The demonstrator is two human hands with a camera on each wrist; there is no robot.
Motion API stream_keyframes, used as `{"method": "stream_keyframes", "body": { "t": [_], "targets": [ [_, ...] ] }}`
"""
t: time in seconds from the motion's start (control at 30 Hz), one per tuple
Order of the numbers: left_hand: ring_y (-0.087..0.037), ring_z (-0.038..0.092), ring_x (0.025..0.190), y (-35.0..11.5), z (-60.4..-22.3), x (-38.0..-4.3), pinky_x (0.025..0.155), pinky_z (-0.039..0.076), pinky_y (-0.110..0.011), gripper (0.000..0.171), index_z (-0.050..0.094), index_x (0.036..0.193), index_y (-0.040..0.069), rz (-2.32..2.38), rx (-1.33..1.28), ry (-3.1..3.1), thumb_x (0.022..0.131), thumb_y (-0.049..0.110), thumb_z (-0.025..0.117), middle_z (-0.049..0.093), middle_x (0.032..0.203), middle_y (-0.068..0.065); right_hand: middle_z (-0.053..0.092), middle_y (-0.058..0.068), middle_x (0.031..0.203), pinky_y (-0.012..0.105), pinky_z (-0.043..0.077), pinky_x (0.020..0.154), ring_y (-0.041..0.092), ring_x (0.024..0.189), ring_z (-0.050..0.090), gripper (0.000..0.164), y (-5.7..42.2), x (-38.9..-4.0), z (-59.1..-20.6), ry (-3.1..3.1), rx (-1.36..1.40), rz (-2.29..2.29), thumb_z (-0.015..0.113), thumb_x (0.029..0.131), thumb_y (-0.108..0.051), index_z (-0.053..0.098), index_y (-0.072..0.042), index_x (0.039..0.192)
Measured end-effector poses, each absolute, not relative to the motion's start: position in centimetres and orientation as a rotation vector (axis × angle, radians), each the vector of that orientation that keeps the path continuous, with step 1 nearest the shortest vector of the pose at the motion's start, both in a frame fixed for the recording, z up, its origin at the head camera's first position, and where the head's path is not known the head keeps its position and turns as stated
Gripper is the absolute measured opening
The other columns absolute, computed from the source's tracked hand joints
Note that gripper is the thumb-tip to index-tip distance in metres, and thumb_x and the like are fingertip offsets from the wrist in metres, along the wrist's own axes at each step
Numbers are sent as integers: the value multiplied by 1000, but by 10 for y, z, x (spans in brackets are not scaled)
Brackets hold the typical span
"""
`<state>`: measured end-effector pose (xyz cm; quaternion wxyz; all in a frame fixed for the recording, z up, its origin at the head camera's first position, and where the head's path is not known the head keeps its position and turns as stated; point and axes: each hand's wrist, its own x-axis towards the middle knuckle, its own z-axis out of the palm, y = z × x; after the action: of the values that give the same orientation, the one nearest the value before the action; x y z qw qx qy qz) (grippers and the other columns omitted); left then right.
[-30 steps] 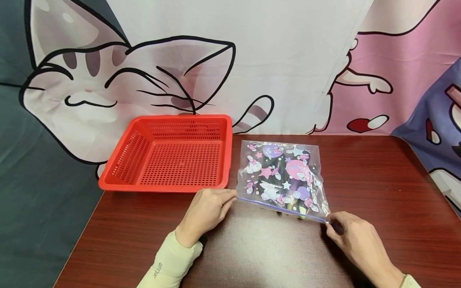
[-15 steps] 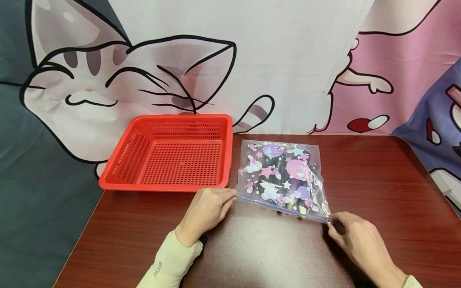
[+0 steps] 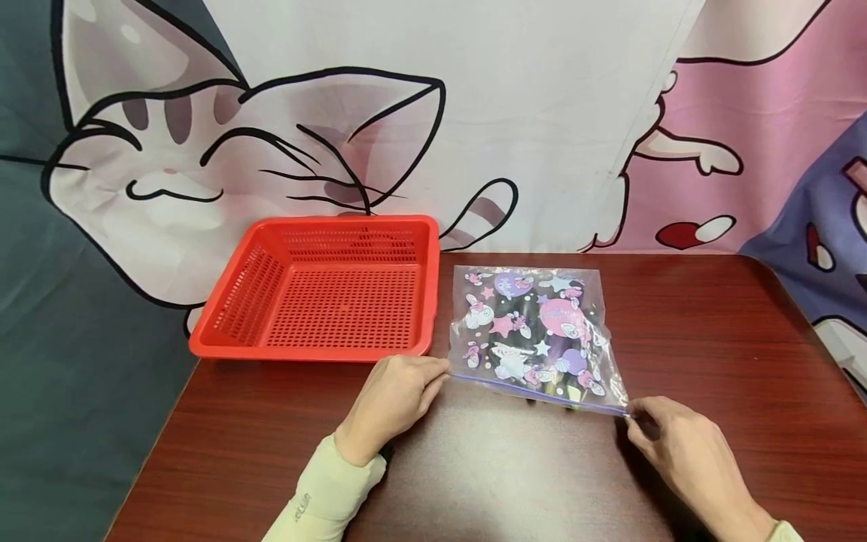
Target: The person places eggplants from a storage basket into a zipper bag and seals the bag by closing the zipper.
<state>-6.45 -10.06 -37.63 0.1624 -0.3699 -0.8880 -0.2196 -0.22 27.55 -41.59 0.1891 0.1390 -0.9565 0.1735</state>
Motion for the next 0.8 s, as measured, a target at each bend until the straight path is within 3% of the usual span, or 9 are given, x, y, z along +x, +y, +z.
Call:
{"method": "stream_keyframes", "body": {
  "t": [0.27,0.5,0.63,0.8],
  "targets": [
    [-7,40,52,-95,-374,-58,46,34,-26,35,48,62,21,-493,-994,-2720,82,6,72,43,57,12,68,-2,80,46,51,59,24,70,67,28,278,3,-417,-2699,418,474,84,61,-6,70,-15,84],
    [-7,33,51,-95,-379,-55,45,31,-26,40,41,57,22,-437,-965,-2826,80,7,71,31,55,12,68,-6,82,42,50,60,20,72,66,29,282,5,-422,-2717,524,464,83,61,-7,69,-17,85],
    [-6,34,51,-97,-383,-53,45,32,-27,38,44,57,24,-439,-996,-2856,78,7,72,32,55,14,67,-6,80,41,50,59,20,71,65,28,283,4,-423,-2708,575,450,83,61,-7,68,-17,83],
    [-5,42,49,-98,-388,-51,45,36,-29,33,52,59,24,-426,-1037,-2867,77,9,74,43,54,15,64,-11,78,38,49,56,14,69,63,27,284,5,-422,-2726,595,442,83,62,-9,67,-21,80]
  ]
}}
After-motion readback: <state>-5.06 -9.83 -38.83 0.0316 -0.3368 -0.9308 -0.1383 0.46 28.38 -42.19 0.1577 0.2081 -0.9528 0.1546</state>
